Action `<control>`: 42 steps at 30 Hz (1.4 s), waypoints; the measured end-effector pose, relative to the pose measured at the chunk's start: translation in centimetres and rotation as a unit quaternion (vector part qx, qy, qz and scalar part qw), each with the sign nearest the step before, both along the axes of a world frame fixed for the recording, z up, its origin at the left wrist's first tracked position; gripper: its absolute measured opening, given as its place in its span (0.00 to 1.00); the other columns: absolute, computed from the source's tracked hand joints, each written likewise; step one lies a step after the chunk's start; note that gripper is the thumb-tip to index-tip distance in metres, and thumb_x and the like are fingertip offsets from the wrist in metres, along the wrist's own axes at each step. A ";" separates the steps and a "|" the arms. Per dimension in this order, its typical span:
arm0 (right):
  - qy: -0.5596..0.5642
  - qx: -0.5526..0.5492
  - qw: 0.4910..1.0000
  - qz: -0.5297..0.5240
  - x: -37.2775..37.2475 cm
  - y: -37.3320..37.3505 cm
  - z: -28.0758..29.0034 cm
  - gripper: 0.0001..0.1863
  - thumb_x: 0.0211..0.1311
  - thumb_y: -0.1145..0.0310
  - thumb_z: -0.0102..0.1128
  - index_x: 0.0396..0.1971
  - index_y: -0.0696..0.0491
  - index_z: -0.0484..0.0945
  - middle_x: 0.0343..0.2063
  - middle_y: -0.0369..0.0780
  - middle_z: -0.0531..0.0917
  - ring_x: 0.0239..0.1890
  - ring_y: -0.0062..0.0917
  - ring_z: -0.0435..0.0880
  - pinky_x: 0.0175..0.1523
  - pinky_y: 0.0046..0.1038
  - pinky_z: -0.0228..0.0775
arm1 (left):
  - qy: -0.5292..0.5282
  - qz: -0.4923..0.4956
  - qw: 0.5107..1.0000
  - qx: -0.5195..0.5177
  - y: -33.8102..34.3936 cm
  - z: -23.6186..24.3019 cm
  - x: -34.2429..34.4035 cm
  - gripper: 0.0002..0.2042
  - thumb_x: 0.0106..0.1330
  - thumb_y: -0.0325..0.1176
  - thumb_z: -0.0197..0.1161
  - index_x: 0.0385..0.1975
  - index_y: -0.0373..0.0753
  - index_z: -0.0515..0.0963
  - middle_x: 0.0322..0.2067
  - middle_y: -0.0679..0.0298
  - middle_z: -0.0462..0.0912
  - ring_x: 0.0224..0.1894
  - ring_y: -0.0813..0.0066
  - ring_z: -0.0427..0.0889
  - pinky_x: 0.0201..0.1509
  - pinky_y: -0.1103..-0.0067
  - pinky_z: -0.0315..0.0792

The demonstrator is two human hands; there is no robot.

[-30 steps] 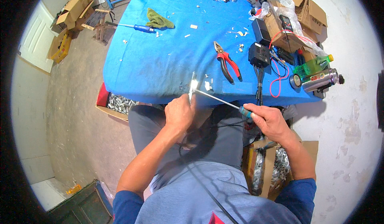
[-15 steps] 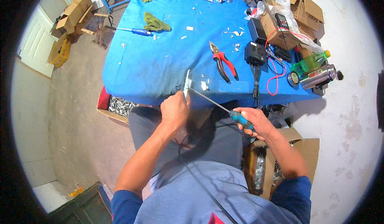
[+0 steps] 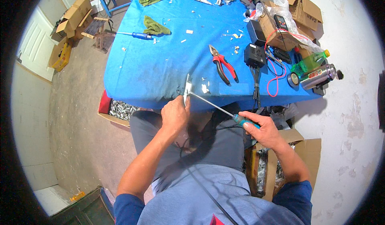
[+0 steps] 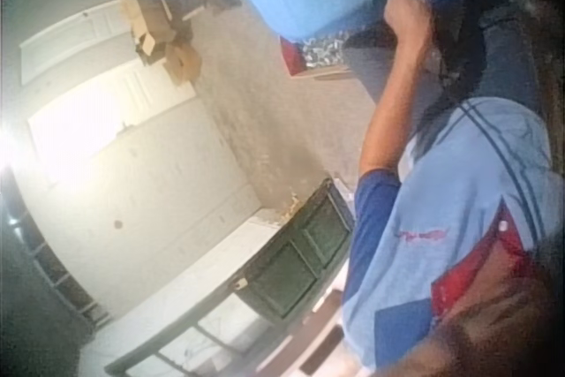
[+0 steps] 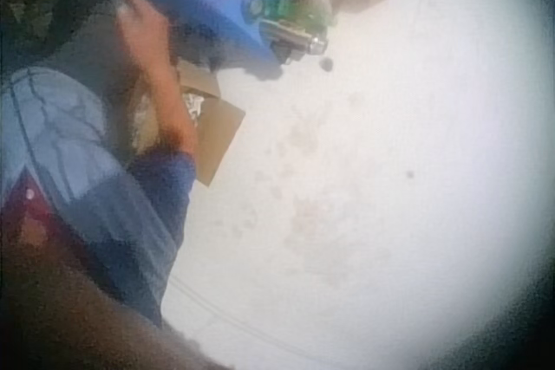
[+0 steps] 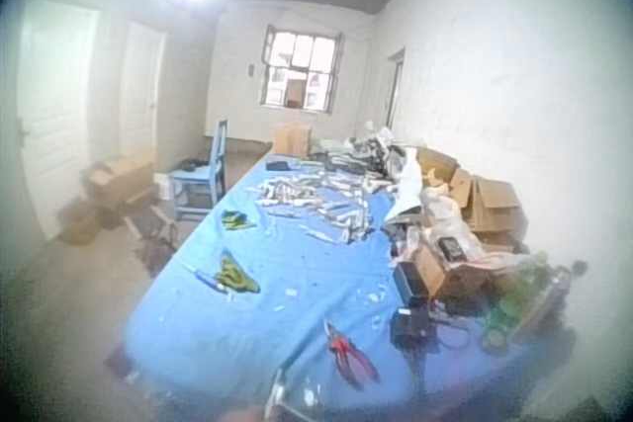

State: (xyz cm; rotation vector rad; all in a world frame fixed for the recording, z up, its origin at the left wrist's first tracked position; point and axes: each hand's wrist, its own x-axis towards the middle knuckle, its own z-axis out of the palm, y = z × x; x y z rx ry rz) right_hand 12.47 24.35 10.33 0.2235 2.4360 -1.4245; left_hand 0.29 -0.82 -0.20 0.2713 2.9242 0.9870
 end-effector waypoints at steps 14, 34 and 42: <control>0.199 0.194 0.953 0.123 -1.2 -2.3 0.4 0.21 0.64 0.66 0.54 0.57 0.53 0.70 0.37 0.49 0.81 0.41 0.45 0.80 0.45 0.36 0.73 | -0.021 0.005 1.000 0.004 0.2 0.1 0.0 0.19 0.68 0.44 0.53 0.24 0.33 0.74 0.22 0.44 0.78 0.29 0.40 0.78 0.34 0.54 0.68; -0.079 -0.068 0.995 0.005 -2.6 -0.7 0.9 0.20 0.65 0.66 0.53 0.57 0.52 0.73 0.31 0.35 0.82 0.26 0.15 0.77 0.33 0.21 0.72 | -0.024 -0.004 1.000 -0.003 0.2 0.3 -0.2 0.19 0.68 0.44 0.53 0.23 0.33 0.75 0.22 0.43 0.78 0.29 0.42 0.78 0.34 0.55 0.70; 0.171 0.175 0.962 0.122 -2.7 -1.0 0.2 0.19 0.60 0.68 0.59 0.52 0.51 0.76 0.28 0.43 0.82 0.27 0.33 0.81 0.31 0.31 0.74 | -0.019 -0.003 1.000 -0.002 0.5 0.7 -0.2 0.20 0.68 0.44 0.53 0.23 0.32 0.75 0.21 0.44 0.78 0.28 0.42 0.78 0.34 0.55 0.70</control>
